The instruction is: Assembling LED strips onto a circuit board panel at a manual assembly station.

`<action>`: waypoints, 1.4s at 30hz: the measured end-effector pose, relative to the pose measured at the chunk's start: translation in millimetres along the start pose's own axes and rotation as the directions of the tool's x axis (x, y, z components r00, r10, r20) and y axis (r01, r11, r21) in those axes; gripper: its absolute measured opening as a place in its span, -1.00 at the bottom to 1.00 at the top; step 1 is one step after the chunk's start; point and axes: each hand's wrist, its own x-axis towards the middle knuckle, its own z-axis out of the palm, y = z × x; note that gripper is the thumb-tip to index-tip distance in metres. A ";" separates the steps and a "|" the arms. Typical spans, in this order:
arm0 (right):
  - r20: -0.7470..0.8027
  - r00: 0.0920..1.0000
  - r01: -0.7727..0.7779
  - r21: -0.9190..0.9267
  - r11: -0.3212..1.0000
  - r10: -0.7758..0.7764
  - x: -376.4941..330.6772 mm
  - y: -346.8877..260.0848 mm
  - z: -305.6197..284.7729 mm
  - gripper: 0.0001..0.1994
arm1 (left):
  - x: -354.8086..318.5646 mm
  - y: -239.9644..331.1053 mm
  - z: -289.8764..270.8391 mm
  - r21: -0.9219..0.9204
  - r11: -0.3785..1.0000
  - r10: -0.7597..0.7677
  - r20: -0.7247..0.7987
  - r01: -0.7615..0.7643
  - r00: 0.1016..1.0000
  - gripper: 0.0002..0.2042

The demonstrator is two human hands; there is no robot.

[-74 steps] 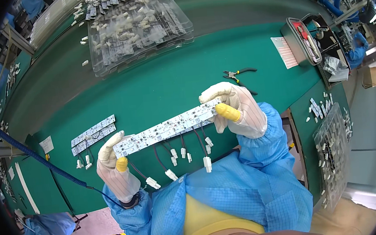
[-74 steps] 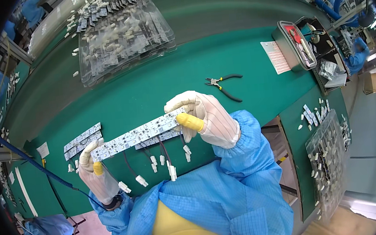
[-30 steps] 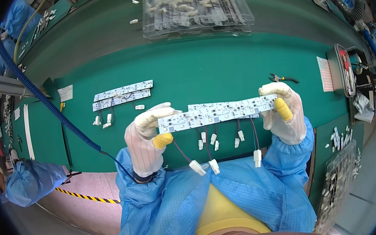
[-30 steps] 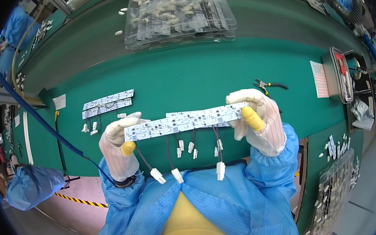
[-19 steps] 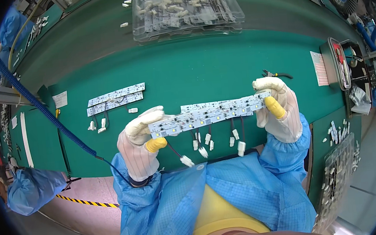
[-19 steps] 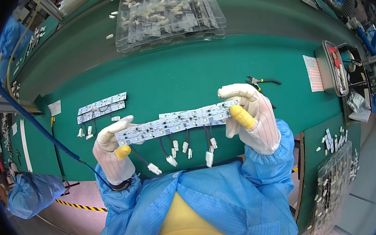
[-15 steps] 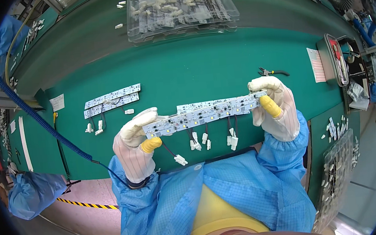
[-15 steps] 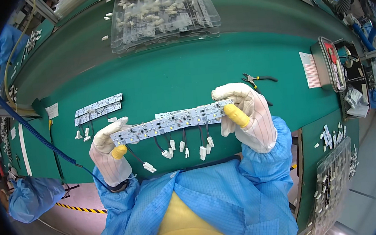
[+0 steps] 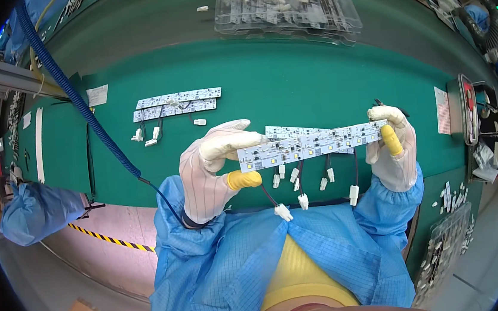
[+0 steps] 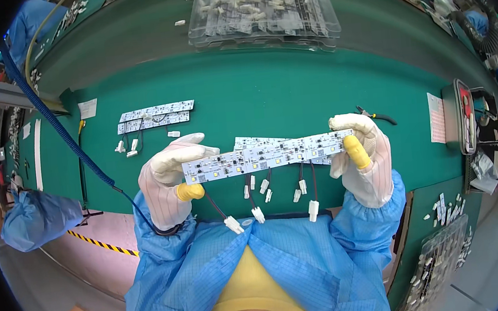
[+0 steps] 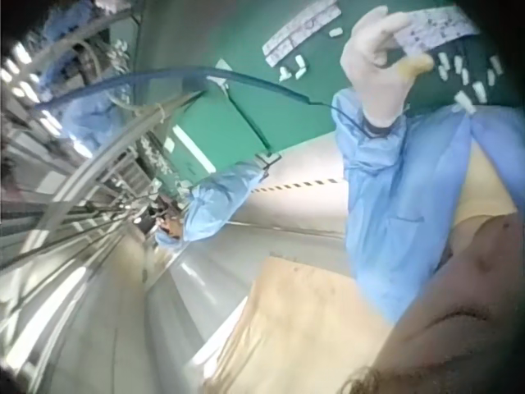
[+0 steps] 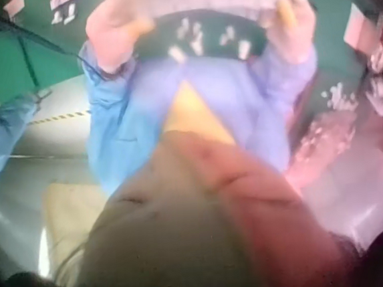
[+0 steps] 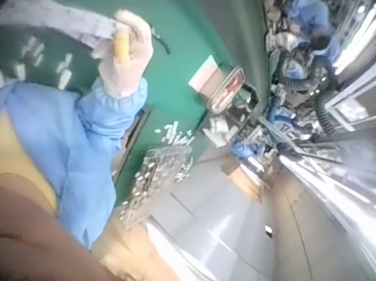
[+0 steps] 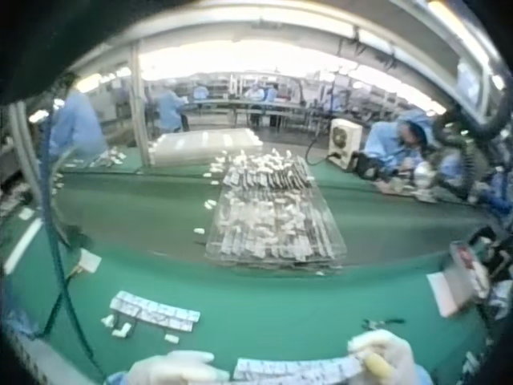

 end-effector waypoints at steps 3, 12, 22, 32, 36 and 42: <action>0.006 1.000 -0.018 -0.014 1.000 0.018 -0.2 -0.3 -0.1 -0.65 | -0.9 -2.4 0.1 0.020 0.999 0.028 0.002 -0.028 1.000 -0.48; 0.067 0.997 0.052 -0.064 0.997 -0.048 2.5 -0.6 0.1 -0.69 | 6.4 -0.6 -5.8 0.100 0.995 0.004 -0.039 0.000 0.999 -0.54; 0.083 0.996 0.020 -0.009 1.000 -0.019 -0.4 -5.6 3.4 -0.67 | 1.7 8.4 1.4 0.029 0.989 -0.136 -0.208 0.145 0.969 -0.65; 0.108 0.994 0.012 -0.064 0.998 -0.005 -1.7 -12.8 12.7 -0.68 | -2.6 -7.3 -12.4 -0.030 0.991 -0.135 -0.237 0.132 0.962 -0.51; 0.115 0.993 0.004 -0.019 1.000 -0.002 -2.2 -14.2 18.5 -0.66 | 0.0 -8.1 -6.4 -0.097 0.990 -0.130 -0.272 0.107 0.953 -0.49; 0.285 0.958 -0.036 0.034 0.999 0.025 -1.3 -14.3 11.4 -0.66 | 7.1 -5.8 -15.4 0.275 0.890 -0.293 -0.269 0.365 0.917 -0.47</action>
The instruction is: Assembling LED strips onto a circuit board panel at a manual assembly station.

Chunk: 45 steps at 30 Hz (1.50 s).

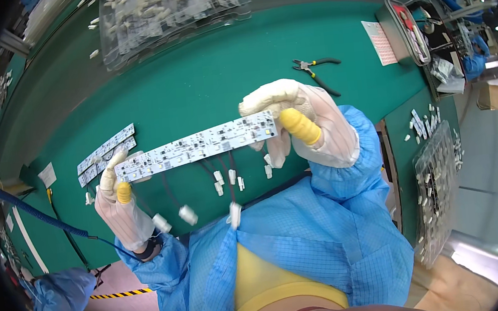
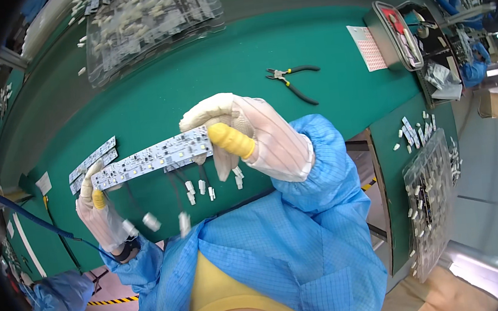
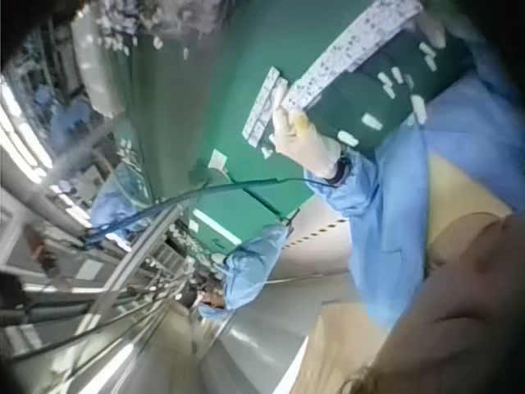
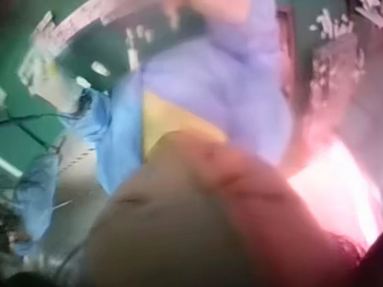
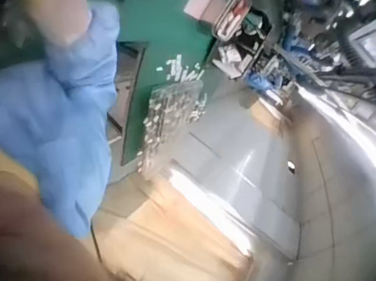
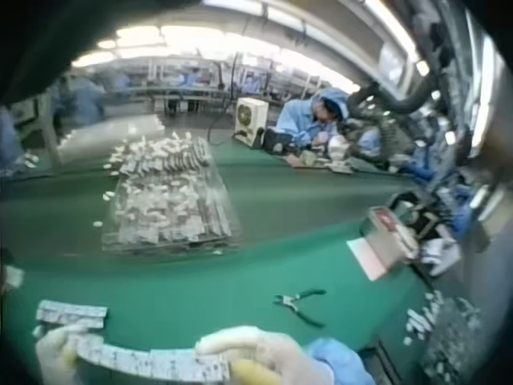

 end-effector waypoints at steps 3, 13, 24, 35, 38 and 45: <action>0.014 1.000 -0.012 0.048 0.999 0.012 -1.4 3.1 -2.9 -0.67 | 2.4 -3.1 -2.7 0.104 0.993 0.045 0.048 -0.049 0.998 -0.49; -0.082 0.997 -0.009 -0.094 0.996 0.001 4.1 -1.5 -2.0 -0.74 | -5.8 1.2 12.6 -0.386 0.909 0.106 -0.159 -0.161 0.982 -0.44; -0.193 0.969 0.049 -0.450 0.892 -0.151 16.8 17.6 -10.0 -0.62 | -11.7 9.7 6.2 -0.332 0.883 0.358 0.023 -0.331 0.933 -0.44; -0.178 0.983 0.015 -0.148 0.989 -0.041 13.4 9.1 3.3 -0.70 | -9.5 7.5 4.2 -0.376 0.923 0.072 -0.036 -0.080 0.997 -0.46; -0.202 0.979 -0.020 -0.253 0.967 -0.032 14.2 14.7 -9.2 -0.66 | -10.2 23.0 8.2 -0.412 0.908 0.088 0.008 -0.077 0.996 -0.43; -0.138 0.990 0.036 -0.054 0.998 -0.043 5.9 8.2 5.3 -0.56 | 2.0 6.7 11.5 -0.201 0.978 0.038 -0.058 -0.049 0.998 -0.57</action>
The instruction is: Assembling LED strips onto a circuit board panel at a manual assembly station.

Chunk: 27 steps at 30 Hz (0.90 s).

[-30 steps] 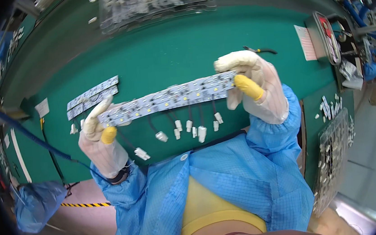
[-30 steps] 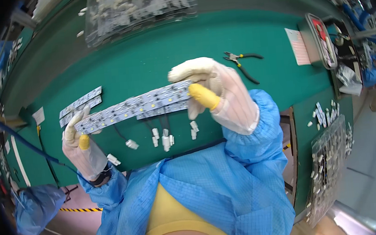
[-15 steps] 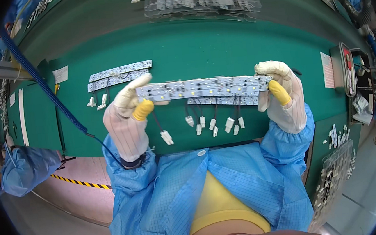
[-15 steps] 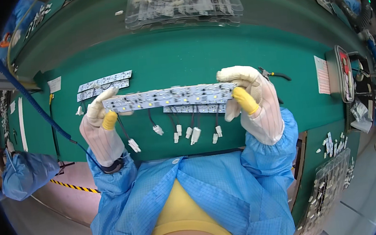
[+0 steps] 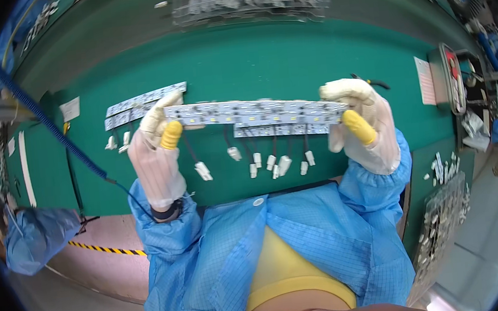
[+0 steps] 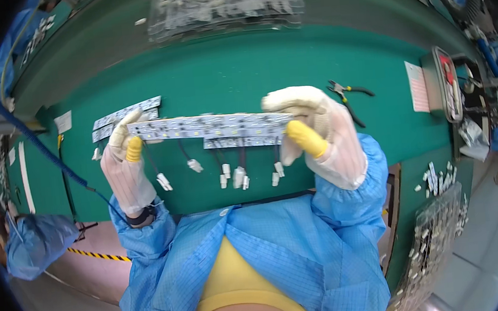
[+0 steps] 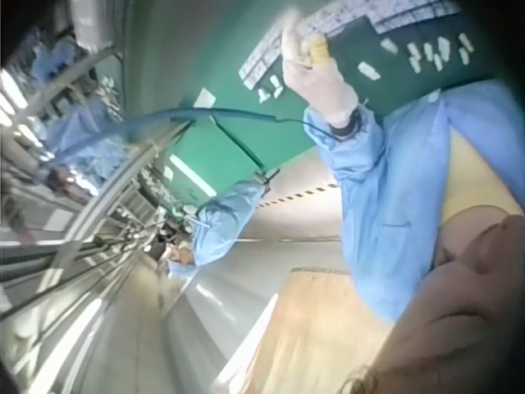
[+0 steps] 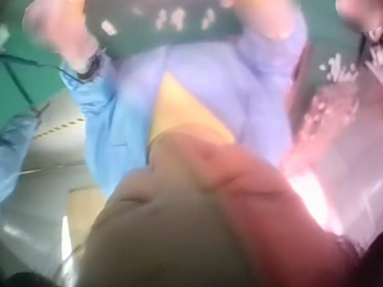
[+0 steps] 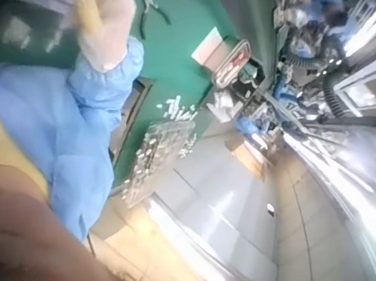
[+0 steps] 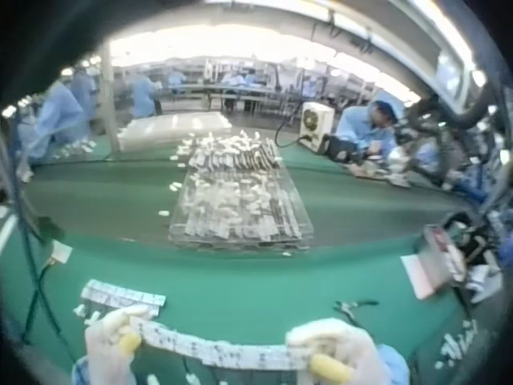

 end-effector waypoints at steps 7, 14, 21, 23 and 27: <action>0.101 0.994 -0.051 0.012 0.999 0.049 -4.4 -11.8 4.2 -0.52 | 8.3 -8.1 -3.8 0.254 0.966 -0.070 0.071 0.050 0.995 -0.66; -0.067 0.997 -0.050 -0.178 0.983 0.039 7.8 -5.3 -1.5 -0.67 | -0.5 0.4 3.8 -0.199 0.979 0.051 0.075 -0.035 0.996 -0.51; -0.017 0.999 0.037 -0.365 0.930 -0.047 19.6 24.0 -18.8 -0.61 | 0.7 -6.1 5.0 -0.256 0.960 0.161 0.194 -0.108 0.968 -0.63; -0.041 0.999 -0.044 -0.271 0.962 0.035 16.9 28.5 -28.5 -0.60 | -6.8 -3.8 -0.3 -0.137 0.990 -0.010 0.201 0.038 0.980 -0.70; 0.000 1.000 -0.024 -0.220 0.975 0.025 8.6 20.7 -26.3 -0.56 | -4.3 -8.0 6.1 -0.131 0.990 0.065 0.077 -0.055 0.995 -0.82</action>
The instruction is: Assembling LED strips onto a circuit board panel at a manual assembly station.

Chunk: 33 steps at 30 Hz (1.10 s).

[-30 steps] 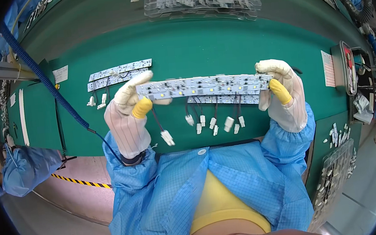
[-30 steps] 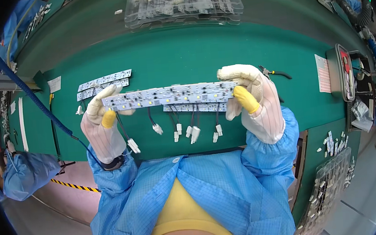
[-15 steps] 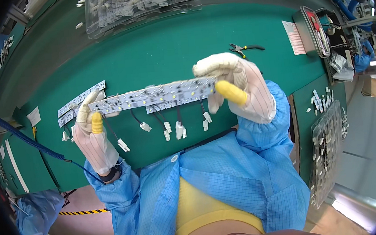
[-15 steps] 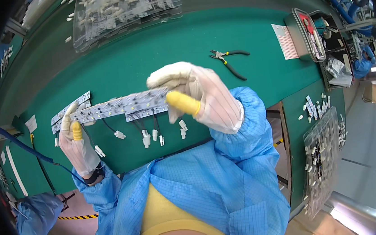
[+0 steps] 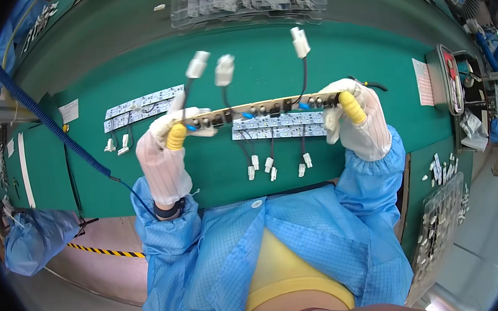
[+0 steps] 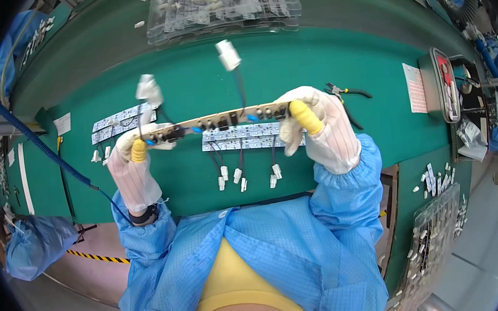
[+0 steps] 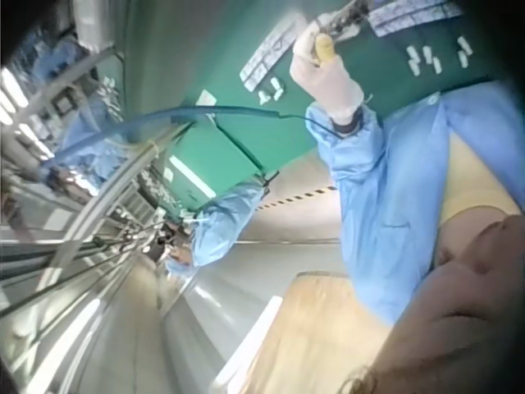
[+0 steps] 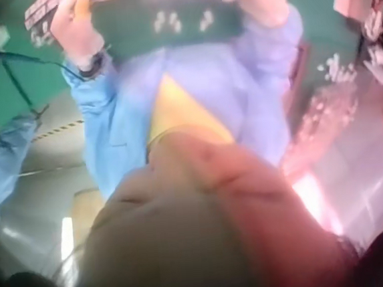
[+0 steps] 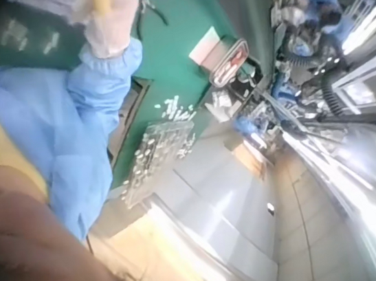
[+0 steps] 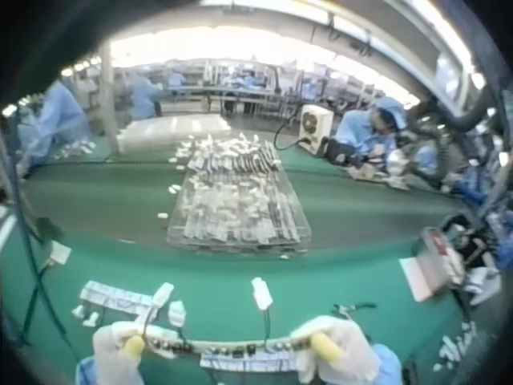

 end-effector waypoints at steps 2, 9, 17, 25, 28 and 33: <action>0.027 1.000 -0.012 0.156 0.988 0.008 -2.8 -5.2 6.2 -0.56 | 2.8 -4.7 -2.4 0.081 0.996 -0.025 -0.019 0.026 1.000 -0.82; 0.087 0.996 -0.045 0.142 0.989 0.033 -1.6 -14.8 9.9 -0.82 | 12.0 -8.0 2.8 0.421 0.897 0.153 -0.019 -0.131 0.988 -0.66; 0.132 0.986 -0.138 0.272 0.952 0.105 1.1 0.6 2.0 -0.60 | 7.8 -6.1 -3.1 0.356 0.926 0.133 0.000 -0.124 0.991 -0.40; 0.134 0.990 -0.077 0.188 0.979 0.052 1.3 -7.6 11.4 -0.40 | 5.8 -11.7 0.0 -0.478 0.877 0.006 0.099 0.042 0.995 -0.57; 0.000 1.000 -0.011 0.154 0.988 0.011 -0.3 0.2 15.3 -0.39 | 34.2 5.4 -23.6 -0.132 0.990 -0.070 -0.108 0.055 0.992 -0.79; -0.036 0.999 0.005 0.012 1.000 -0.005 -3.3 9.4 -2.5 -0.45 | 85.2 -28.2 -142.4 0.286 0.958 0.052 -0.152 -0.007 0.987 -0.81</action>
